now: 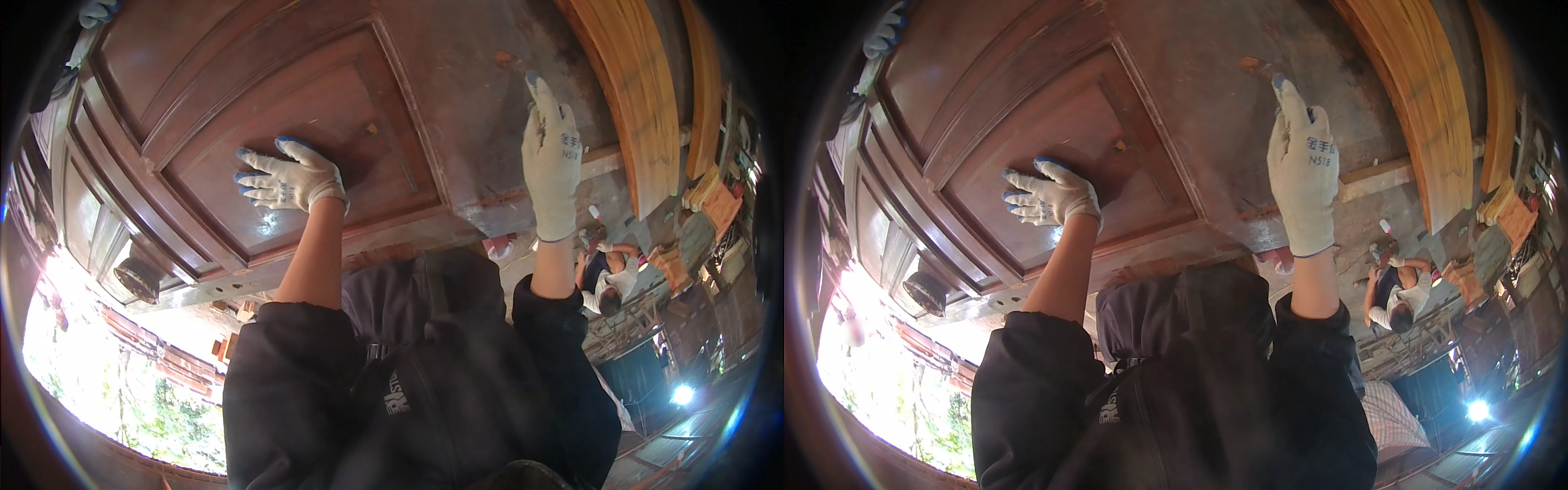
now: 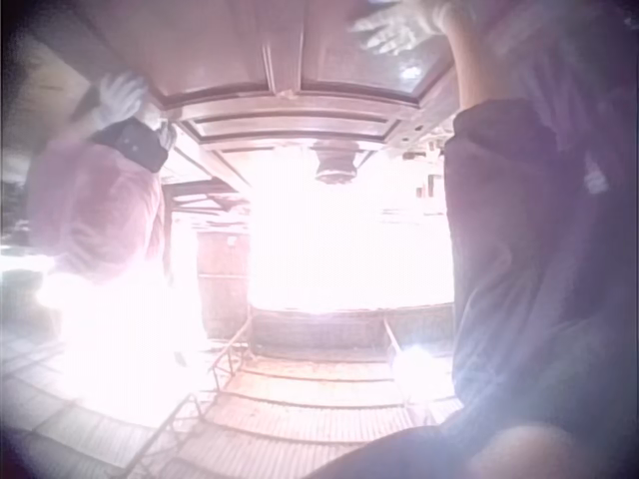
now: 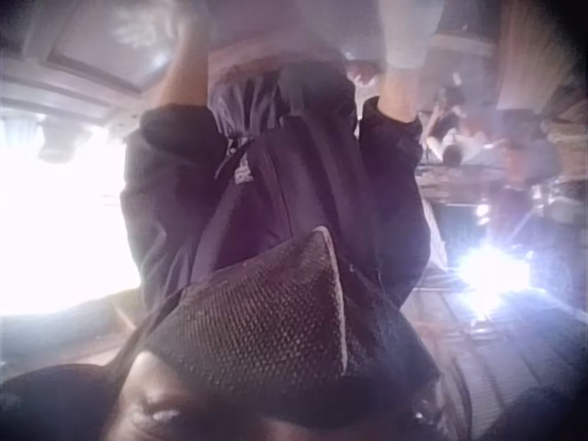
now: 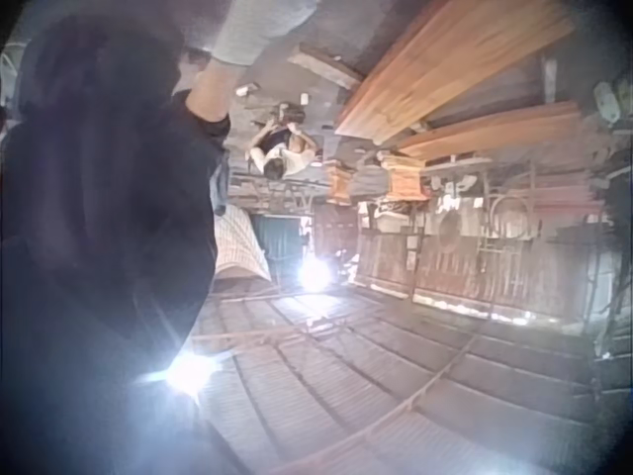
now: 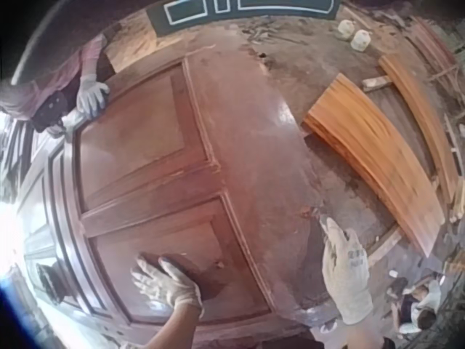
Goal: The person applies a reddish-brown filler to a wooden door using a putty knife. They repeatedly scoop filler from a container and spread it into the door's recessed panels and edges.
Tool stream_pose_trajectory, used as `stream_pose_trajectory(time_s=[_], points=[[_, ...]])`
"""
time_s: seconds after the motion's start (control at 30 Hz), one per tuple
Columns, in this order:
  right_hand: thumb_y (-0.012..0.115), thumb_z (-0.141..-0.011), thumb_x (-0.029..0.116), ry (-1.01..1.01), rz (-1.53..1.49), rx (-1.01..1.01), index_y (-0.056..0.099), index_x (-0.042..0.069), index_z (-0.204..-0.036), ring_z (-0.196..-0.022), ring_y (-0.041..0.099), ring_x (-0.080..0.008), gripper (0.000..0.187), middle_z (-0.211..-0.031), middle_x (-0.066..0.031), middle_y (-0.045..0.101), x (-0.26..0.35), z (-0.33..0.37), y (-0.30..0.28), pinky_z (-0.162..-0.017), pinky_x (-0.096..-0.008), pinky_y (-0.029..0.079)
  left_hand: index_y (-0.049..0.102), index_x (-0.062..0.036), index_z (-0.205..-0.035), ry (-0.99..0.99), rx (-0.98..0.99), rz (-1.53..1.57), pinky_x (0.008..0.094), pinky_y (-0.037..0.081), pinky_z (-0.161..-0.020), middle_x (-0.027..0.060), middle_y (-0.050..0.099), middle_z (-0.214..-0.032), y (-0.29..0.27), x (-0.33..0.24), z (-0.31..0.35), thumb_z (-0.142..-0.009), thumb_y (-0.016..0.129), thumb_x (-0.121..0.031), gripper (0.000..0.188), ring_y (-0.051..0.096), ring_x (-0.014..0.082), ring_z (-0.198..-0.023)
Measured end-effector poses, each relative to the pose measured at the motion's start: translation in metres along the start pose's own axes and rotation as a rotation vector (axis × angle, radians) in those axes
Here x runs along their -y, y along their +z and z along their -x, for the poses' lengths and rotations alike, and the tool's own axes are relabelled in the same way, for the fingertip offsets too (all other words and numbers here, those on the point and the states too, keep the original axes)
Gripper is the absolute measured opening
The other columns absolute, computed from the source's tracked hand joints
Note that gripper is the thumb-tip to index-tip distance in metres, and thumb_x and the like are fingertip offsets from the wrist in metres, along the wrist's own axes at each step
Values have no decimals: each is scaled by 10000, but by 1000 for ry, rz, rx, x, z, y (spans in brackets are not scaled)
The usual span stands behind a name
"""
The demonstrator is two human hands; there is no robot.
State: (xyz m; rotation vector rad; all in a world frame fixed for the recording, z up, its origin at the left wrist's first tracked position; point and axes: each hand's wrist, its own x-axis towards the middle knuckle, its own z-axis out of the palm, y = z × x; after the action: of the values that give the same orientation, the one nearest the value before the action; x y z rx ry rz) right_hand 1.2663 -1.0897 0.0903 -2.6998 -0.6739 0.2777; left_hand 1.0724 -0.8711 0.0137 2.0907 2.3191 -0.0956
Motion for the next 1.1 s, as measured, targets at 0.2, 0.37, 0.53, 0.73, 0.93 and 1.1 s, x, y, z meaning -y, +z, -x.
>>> stream_pose_trajectory(time_s=[0.2, 0.37, 0.53, 0.73, 0.93, 1.1], points=[[562, -968, 103, -51, -38, 1, 557, 142, -1370, -839, 649, -371, 404, -960, -179, 603, 5, -7, -3, -708, -460, 525, 182, -183, -1594, -21, 13, 24, 560, 108, -1199, 285, 158, -1612, -2, -2, 2, -1003, 344, -564, 722, 126, 468, -1493], [541, -981, 80, -55, -84, 76, 547, 132, -1386, -898, 638, -352, 408, -996, -166, 599, 25, -3, 1, -760, -451, 510, 156, -175, -1598, 18, -3, 13, 552, 80, -1209, 262, 151, -1620, -1, 1, 0, -1009, 365, -528, 717, 114, 450, -1498], [511, -987, 35, -147, -194, -22, 532, 99, -1395, -913, 631, -334, 413, -1064, -158, 618, 27, -9, 7, -798, -436, 496, 151, -168, -1598, 34, 1, 6, 556, 60, -1209, 273, 134, -1619, -3, 1, 2, -1011, 374, -504, 712, 94, 450, -1499], [509, -984, 21, -182, -151, -61, 555, 76, -1369, -901, 629, -328, 392, -1078, -168, 635, 17, -17, 2, -787, -431, 493, 158, -173, -1598, 27, -2, 4, 566, 65, -1205, 281, 142, -1613, -2, 3, 2, -1007, 384, -502, 713, 109, 459, -1494], [582, -948, 58, -153, -24, -40, 607, 121, -1322, -821, 626, -343, 380, -951, -159, 592, 8, -27, 1, -724, -430, 501, 168, -179, -1594, 48, -37, 16, 555, 73, -1209, 278, 156, -1611, -2, 4, 1, -1003, 376, -534, 720, 119, 435, -1501], [607, -930, 62, -93, 26, 7, 618, 159, -1317, -774, 628, -330, 399, -905, -155, 571, 11, -31, -3, -686, -436, 510, 140, -187, -1599, 42, 1, 15, 541, 51, -1214, 267, 115, -1624, 1, 6, 1, -1005, 366, -545, 729, 87, 427, -1509]])
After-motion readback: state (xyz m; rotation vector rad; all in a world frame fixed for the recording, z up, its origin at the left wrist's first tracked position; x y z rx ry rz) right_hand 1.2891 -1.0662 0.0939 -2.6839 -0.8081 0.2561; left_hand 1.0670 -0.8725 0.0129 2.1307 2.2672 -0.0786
